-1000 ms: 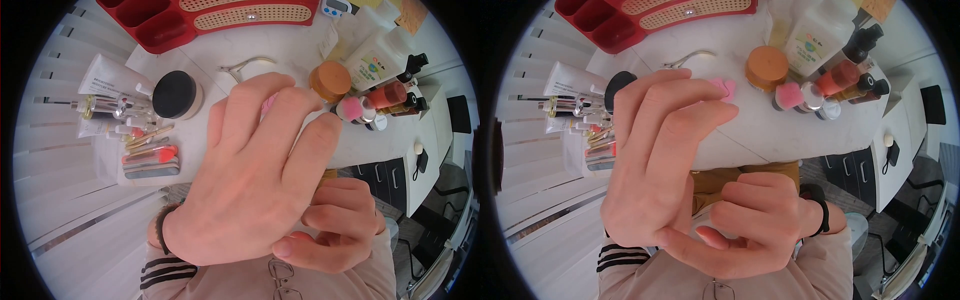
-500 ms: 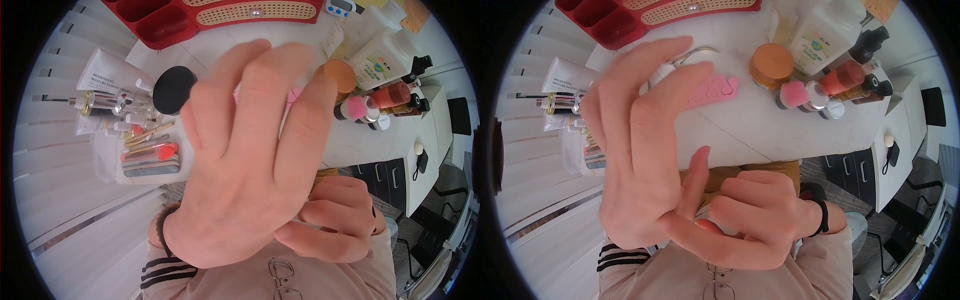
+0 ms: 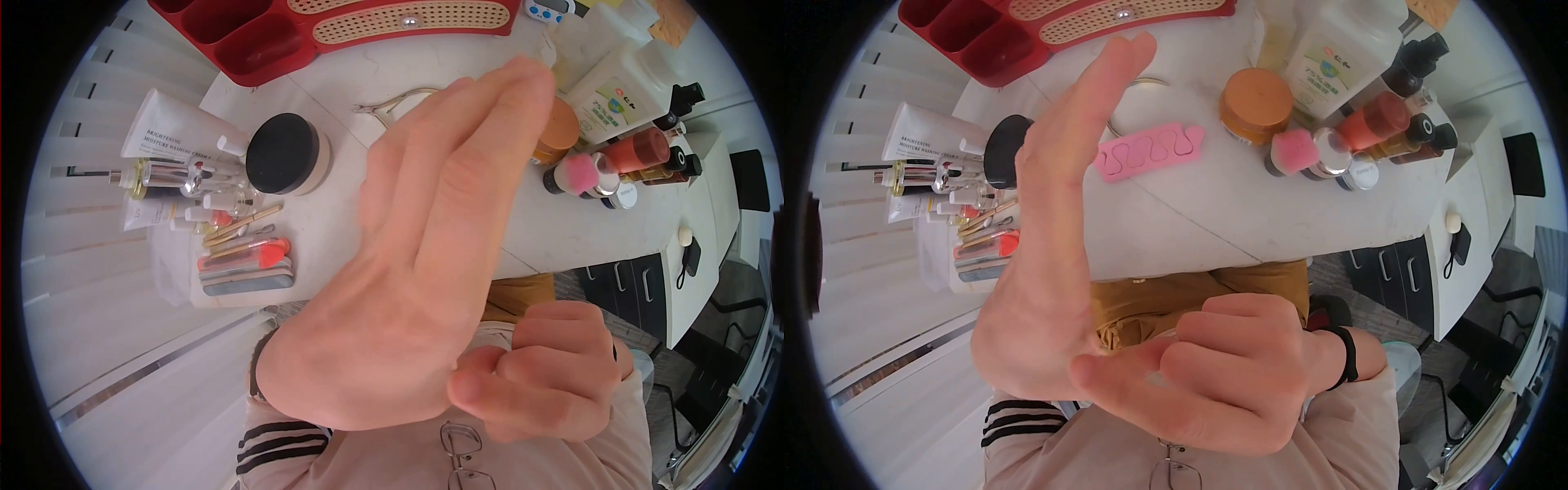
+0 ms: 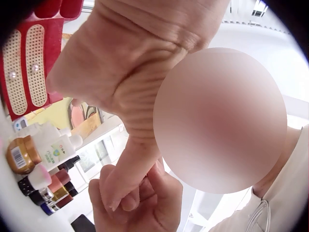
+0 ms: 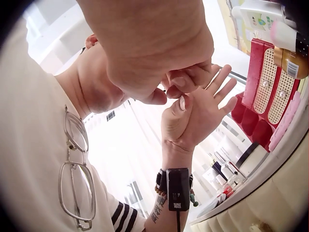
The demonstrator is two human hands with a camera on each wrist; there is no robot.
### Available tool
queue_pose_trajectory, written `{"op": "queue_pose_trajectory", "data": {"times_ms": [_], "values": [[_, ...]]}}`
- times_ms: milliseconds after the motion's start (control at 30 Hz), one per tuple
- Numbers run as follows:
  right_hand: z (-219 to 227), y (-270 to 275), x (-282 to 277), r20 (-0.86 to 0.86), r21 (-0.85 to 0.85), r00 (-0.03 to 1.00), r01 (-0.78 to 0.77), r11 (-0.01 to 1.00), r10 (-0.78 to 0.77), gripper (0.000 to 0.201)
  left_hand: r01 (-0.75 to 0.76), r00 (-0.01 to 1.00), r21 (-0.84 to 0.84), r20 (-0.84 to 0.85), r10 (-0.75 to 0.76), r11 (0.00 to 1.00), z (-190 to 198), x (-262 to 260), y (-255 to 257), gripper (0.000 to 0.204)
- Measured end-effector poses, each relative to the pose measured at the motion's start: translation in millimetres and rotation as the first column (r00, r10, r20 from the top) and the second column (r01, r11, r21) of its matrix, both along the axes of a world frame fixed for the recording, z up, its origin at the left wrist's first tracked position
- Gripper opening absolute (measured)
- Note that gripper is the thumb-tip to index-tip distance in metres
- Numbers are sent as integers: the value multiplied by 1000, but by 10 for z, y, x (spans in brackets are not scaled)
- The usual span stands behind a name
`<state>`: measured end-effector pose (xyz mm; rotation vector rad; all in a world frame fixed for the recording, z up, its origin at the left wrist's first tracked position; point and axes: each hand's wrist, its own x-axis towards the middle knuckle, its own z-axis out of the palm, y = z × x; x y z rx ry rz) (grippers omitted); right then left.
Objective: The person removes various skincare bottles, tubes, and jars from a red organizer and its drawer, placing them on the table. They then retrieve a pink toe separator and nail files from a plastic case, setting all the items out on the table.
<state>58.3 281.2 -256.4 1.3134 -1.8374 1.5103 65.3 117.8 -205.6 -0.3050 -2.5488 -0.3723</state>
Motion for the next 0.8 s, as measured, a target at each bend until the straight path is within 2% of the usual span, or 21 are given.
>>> {"op": "queue_pose_trajectory", "data": {"times_ms": [100,133,200,467,500,533,567,600,700,733,767,800], "values": [[17,18,11,20,-15,1000,-16,1000,16,48,22,1000,45,0,-22,999,-10,12,-21,72],[17,32,-1,10,5,999,-38,999,38,49,30,1000,61,-1,-30,998,27,154,-240,72],[25,50,-29,1,26,998,-59,998,59,50,45,999,91,-2,-45,995,18,151,-252,72],[50,53,-69,-24,55,994,-104,993,105,48,95,995,210,-14,-94,973,-22,139,-211,72],[53,56,-83,-23,55,994,-104,993,105,48,100,995,225,-16,-99,969,-75,-27,34,72],[55,59,-96,-28,64,992,-120,991,122,47,106,994,240,-17,-105,965,-83,-37,38,72],[55,61,-102,-33,73,990,-137,988,139,47,111,994,255,-19,-110,960,-84,-14,30,72],[53,60,-102,-32,73,990,-137,988,139,47,117,993,270,-21,-115,956,-27,122,-198,72],[44,48,-94,-38,63,989,-140,988,142,47,134,991,314,-28,-131,940,-36,139,-226,72],[39,38,-91,-34,50,989,-141,989,143,48,139,990,329,-31,-136,934,-105,-4,29,72],[37,31,-90,-31,37,989,-142,989,143,49,144,989,343,-34,-141,928,-62,152,-228,72],[41,25,-99,-31,37,989,-142,989,143,49,149,989,357,-38,-145,922,-121,-33,43,72]]}}
